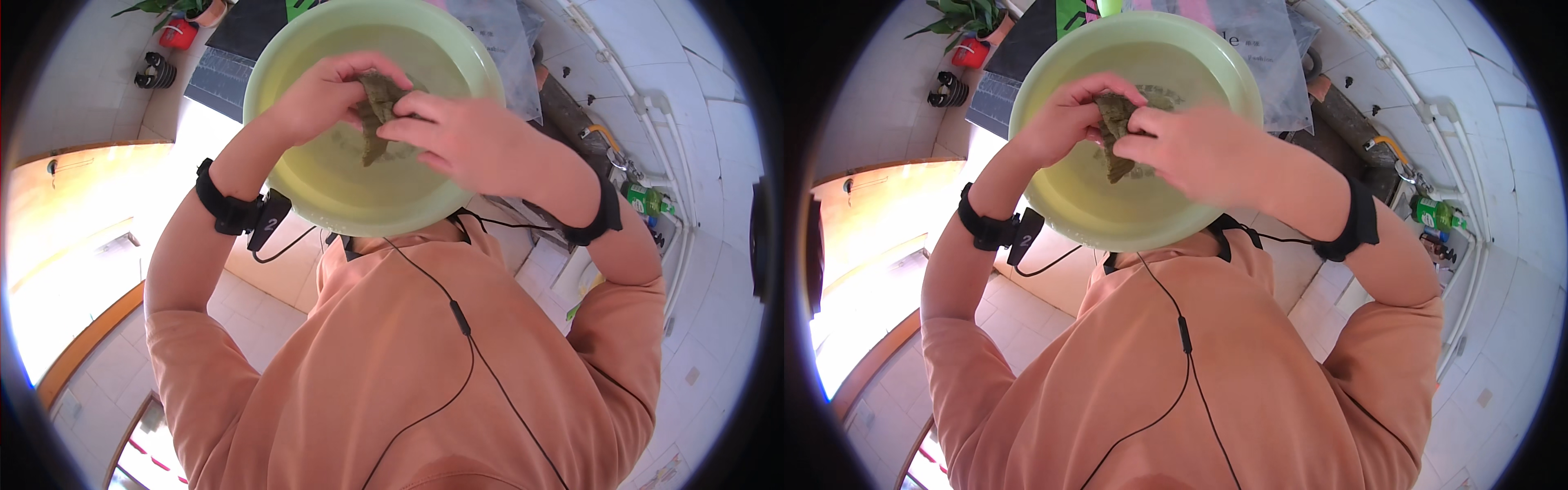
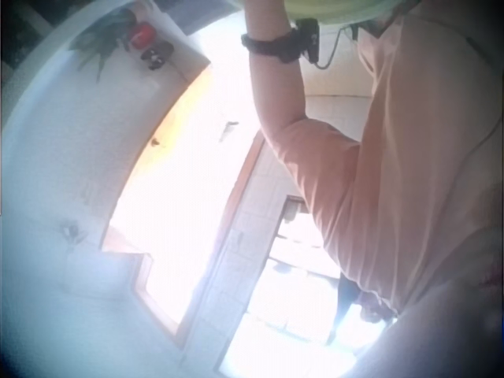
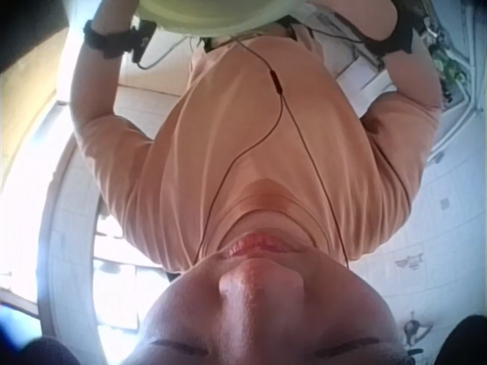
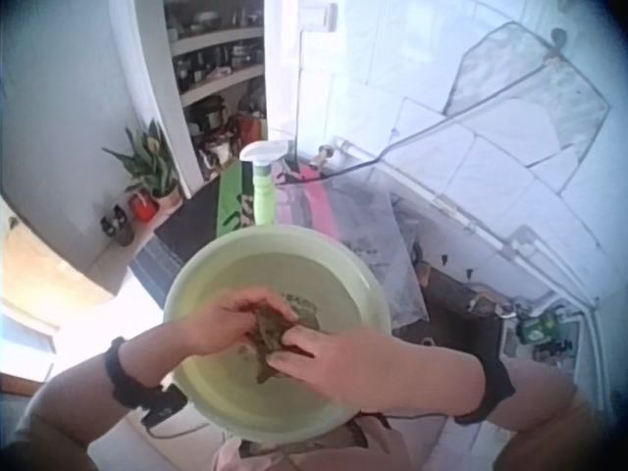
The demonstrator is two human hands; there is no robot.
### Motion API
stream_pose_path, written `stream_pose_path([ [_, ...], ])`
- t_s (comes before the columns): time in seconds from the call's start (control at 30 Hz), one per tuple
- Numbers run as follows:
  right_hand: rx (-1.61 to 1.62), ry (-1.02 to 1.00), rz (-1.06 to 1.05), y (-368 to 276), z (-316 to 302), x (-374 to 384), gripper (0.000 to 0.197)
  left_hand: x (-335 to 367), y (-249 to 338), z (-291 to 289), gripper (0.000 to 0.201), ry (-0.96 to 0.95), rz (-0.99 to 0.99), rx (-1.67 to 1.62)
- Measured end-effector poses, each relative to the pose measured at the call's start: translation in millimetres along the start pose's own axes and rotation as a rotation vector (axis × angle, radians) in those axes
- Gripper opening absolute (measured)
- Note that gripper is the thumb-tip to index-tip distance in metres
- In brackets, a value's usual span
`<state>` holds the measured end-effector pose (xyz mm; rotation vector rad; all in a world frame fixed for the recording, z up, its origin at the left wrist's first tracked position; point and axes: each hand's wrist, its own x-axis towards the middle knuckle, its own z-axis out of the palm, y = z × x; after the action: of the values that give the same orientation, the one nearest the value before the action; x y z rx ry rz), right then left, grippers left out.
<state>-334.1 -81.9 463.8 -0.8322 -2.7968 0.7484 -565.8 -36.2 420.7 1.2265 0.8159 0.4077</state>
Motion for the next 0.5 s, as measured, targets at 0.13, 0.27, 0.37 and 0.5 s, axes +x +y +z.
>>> stream_pose_path([
  [0.13,0.007,-0.002,-0.024,-3.2,2.2,-11.6,0.038,-7.8,1.9,-2.6,0.026,0.024,0.063,-0.045],
  [0.27,0.373,-0.01,0.396,-4.6,-21.6,-8.5,0.037,-15.2,-1.1,-17.2,0.017,0.004,0.044,-0.202],
  [0.37,0.136,0.546,0.106,37.8,0.1,3.6,0.041,-9.2,3.0,-10.3,0.017,0.119,0.096,0.254],
  [0.5,0.352,0.494,0.01,60.0,10.8,24.6,0.035,-4.8,4.8,1.0,0.027,0.13,0.292,0.277],
])
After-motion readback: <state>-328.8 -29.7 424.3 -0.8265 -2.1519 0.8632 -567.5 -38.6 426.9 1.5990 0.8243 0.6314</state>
